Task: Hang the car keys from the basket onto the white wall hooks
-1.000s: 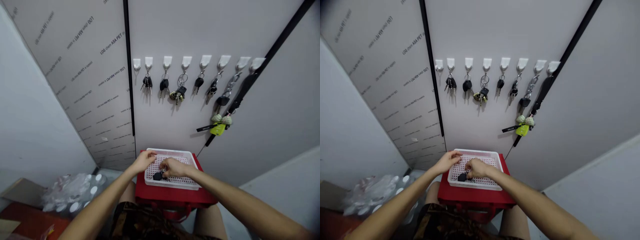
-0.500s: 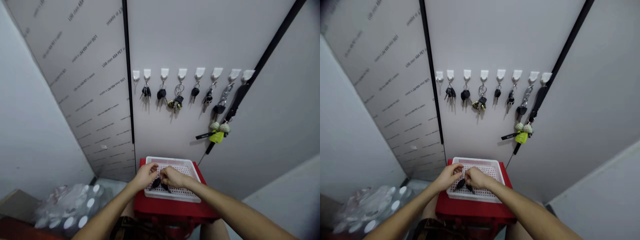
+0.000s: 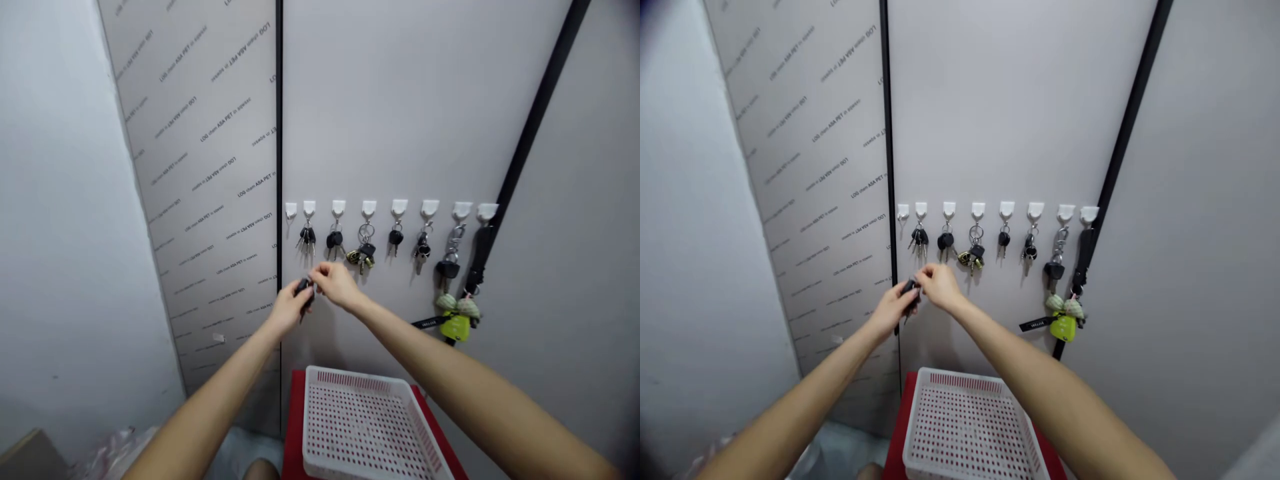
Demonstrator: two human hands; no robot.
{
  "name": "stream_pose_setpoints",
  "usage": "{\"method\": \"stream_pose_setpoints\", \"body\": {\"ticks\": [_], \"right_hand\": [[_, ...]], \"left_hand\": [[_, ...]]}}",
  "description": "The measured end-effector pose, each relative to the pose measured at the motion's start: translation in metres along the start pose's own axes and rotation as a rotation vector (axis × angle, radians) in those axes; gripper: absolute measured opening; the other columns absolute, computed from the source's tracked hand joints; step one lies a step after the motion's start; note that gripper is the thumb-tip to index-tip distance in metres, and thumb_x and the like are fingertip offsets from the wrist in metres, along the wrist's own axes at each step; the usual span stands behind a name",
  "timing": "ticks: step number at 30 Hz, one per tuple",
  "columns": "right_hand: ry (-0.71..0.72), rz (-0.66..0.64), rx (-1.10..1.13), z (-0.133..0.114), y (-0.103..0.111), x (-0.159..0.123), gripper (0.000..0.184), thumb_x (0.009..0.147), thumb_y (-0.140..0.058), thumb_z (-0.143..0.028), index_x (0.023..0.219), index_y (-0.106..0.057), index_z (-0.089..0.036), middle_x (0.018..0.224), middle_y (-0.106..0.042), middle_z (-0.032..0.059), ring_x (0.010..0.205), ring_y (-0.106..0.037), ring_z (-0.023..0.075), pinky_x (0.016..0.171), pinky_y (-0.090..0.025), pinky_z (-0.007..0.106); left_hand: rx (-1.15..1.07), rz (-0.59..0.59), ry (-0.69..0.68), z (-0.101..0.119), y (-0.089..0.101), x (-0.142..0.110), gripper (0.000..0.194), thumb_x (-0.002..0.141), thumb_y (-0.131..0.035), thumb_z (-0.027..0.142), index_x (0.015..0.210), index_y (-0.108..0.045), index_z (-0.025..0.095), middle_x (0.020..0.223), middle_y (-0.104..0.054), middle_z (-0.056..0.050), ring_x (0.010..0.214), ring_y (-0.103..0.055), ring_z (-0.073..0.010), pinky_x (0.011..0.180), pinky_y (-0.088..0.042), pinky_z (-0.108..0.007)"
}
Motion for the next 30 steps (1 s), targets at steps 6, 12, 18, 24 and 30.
{"method": "stream_pose_setpoints", "body": {"ticks": [6,12,18,24,30], "right_hand": [[0.076,0.194,0.055,-0.033,0.012,0.054,0.025,0.066,-0.040,-0.025,0.085,-0.051,-0.013,0.068,-0.056,0.0020,0.047,-0.049,0.0058,0.049,-0.039,0.019],[0.176,0.163,-0.063,-0.043,0.008,0.044,0.026,0.065,-0.043,-0.023,0.089,-0.050,-0.016,0.074,-0.056,0.0013,0.060,-0.052,0.0082,0.062,-0.040,0.023],[0.183,0.065,-0.098,-0.039,0.003,0.027,0.021,0.066,-0.042,-0.024,0.081,-0.053,-0.017,0.076,-0.057,0.0006,0.063,-0.053,0.0089,0.062,-0.040,0.022],[0.110,-0.008,-0.091,-0.019,0.002,0.018,0.020,0.066,-0.041,-0.026,0.078,-0.054,-0.016,0.064,-0.057,0.0006,0.056,-0.052,0.0087,0.054,-0.040,0.020],[0.006,-0.050,0.019,0.006,0.007,0.005,0.019,0.066,-0.042,-0.024,0.080,-0.051,-0.015,0.074,-0.056,0.0015,0.049,-0.051,0.0057,0.046,-0.038,0.017]], "left_hand": [[-0.056,0.150,-0.127,0.065,0.027,0.047,0.007,0.064,-0.042,0.020,0.061,-0.043,0.014,0.043,-0.037,0.007,0.032,-0.034,-0.0014,0.034,-0.023,-0.014],[0.047,0.252,-0.083,0.094,0.043,0.071,0.009,0.062,-0.045,0.017,0.056,-0.042,0.013,0.042,-0.041,0.006,0.031,-0.035,-0.0012,0.034,-0.025,-0.014],[0.072,0.235,0.031,0.083,0.043,0.075,0.013,0.062,-0.045,0.018,0.051,-0.040,0.013,0.038,-0.038,0.006,0.029,-0.034,-0.0019,0.032,-0.022,-0.014],[0.070,0.160,0.120,0.064,0.040,0.073,0.012,0.063,-0.045,0.019,0.053,-0.042,0.012,0.041,-0.042,0.005,0.031,-0.037,-0.0024,0.034,-0.025,-0.015],[0.115,0.178,0.145,0.041,0.041,0.066,0.012,0.063,-0.046,0.024,0.059,-0.043,0.013,0.045,-0.043,0.005,0.036,-0.041,-0.0032,0.037,-0.026,-0.015]]}}
Point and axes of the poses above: each hand's wrist, its own x-axis towards the middle knuckle, its own y-axis out of the back of the hand, z = x × y, the point moved 4 cm from there along x, towards the middle knuckle
